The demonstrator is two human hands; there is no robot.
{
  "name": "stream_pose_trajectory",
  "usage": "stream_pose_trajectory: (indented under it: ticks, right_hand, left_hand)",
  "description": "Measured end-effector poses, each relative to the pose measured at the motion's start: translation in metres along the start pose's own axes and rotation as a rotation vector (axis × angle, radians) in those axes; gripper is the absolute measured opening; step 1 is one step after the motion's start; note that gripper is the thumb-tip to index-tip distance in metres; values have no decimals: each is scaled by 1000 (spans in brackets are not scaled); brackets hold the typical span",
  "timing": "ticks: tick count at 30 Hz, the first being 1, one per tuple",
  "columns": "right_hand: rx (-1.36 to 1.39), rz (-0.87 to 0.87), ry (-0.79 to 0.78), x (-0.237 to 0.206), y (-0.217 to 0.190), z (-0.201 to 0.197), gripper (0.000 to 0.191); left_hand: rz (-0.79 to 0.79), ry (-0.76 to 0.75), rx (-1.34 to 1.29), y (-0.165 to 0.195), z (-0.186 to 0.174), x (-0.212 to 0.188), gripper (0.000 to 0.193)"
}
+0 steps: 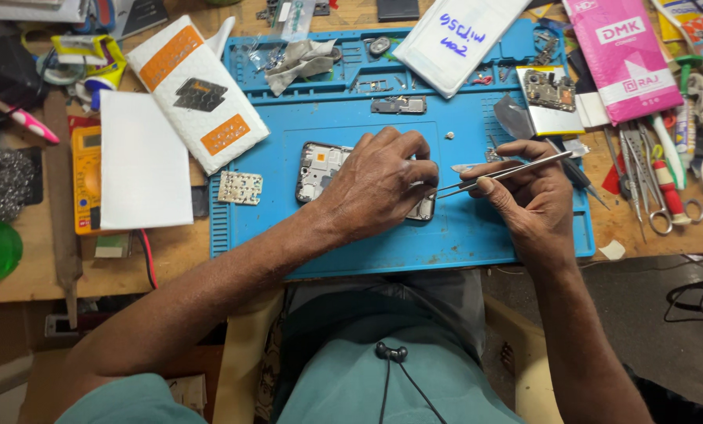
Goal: The person works on a disassembled smartphone chassis on a blue mat, using tweezers to remove a small component and then applying adhesive from a tube to the frame. They handle a separate metal bracket and continue applying adhesive to the chassis.
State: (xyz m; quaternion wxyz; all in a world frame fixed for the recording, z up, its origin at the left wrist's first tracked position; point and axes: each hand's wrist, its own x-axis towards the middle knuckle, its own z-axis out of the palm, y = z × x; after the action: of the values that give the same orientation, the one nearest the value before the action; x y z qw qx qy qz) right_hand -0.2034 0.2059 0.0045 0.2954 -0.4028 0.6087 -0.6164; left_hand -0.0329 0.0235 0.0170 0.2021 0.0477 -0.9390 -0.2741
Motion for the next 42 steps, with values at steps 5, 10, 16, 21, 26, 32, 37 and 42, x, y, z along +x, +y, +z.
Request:
stream_pose_trajectory:
  ticks: [5, 10, 16, 21, 26, 32, 37, 42]
  right_hand:
    - [-15, 10, -25, 1, 1, -1, 38]
    - [-4, 35, -47, 2, 3, -2, 39]
    - [-38, 91, -49, 8, 3, -5, 40]
    - [-95, 155, -48, 12, 1, -6, 41]
    - [-65, 175, -78, 19, 0, -8, 43]
    - [-80, 249, -98, 32, -3, -8, 44]
    - [-102, 264, -107, 36, -4, -9, 45]
    - [-51, 257, -112, 37, 0, -10, 44]
  left_hand:
    - [7, 64, -79, -2, 2, -6, 13]
    - [-52, 49, -158, -5, 4, -8, 12]
    - [-90, 32, -181, -6, 3, -7, 12]
    - [-92, 40, -183, -8, 5, -7, 14]
    - [-85, 42, -182, -9, 6, -8, 14]
    - [-89, 32, -178, -10, 7, -8, 14]
    - [-106, 19, -183, -11, 9, -8, 14]
    - [-100, 30, -176, -14, 10, -8, 14]
